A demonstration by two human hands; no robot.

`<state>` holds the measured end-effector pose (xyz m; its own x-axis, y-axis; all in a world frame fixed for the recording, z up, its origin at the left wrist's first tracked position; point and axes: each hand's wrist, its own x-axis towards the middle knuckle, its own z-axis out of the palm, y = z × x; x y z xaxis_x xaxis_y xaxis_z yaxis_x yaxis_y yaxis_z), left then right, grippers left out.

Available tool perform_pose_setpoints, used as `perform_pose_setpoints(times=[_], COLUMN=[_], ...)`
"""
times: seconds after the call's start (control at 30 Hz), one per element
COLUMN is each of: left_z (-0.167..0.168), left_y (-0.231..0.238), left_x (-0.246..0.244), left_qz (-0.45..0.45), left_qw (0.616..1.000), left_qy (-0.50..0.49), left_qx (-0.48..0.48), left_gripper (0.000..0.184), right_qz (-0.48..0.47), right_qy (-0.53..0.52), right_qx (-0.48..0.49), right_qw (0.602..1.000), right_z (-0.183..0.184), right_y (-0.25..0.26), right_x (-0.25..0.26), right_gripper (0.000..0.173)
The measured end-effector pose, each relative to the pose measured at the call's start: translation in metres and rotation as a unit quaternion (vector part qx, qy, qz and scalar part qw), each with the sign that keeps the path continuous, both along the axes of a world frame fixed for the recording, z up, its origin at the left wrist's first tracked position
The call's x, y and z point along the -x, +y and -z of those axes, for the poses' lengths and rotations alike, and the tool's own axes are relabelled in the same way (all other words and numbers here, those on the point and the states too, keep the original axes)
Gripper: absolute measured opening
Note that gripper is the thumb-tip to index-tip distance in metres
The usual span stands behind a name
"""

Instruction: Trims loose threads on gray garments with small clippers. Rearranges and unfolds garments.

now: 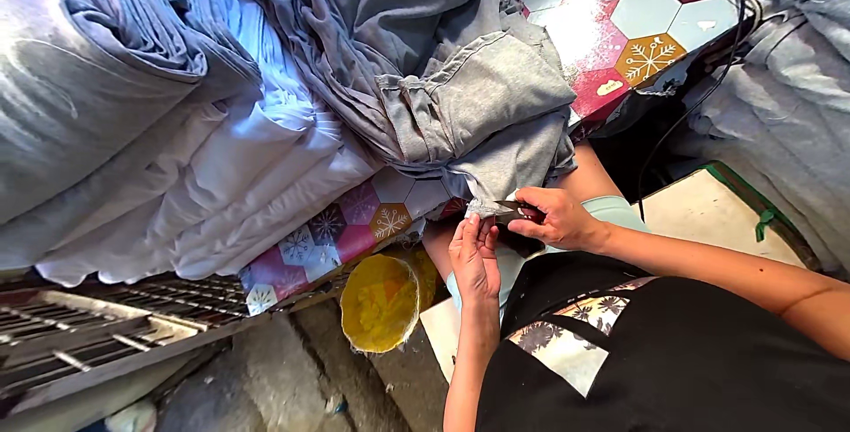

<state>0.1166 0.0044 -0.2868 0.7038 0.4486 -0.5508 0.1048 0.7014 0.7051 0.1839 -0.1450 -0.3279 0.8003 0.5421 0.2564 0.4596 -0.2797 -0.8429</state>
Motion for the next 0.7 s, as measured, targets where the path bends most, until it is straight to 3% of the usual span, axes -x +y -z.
perform_pose_setpoints(times=[0.2,0.7], left_z=[0.001,0.008], left_y=[-0.007,-0.012], left_x=[0.003,0.0], left_qz=[-0.001,0.014], left_qw=[1.0,0.998], left_qy=[-0.012,-0.022], left_qx=[-0.012,-0.061], left_gripper=[0.024,0.023], right_qz=[0.012,0.051], right_qy=[-0.153,-0.163], right_qx=[0.023,0.02], right_qw=[0.988,0.985], right_z=[-0.001,0.004], right_y=[0.007,0.007], right_x=[-0.001,-0.001], right_gripper=[0.042,0.035])
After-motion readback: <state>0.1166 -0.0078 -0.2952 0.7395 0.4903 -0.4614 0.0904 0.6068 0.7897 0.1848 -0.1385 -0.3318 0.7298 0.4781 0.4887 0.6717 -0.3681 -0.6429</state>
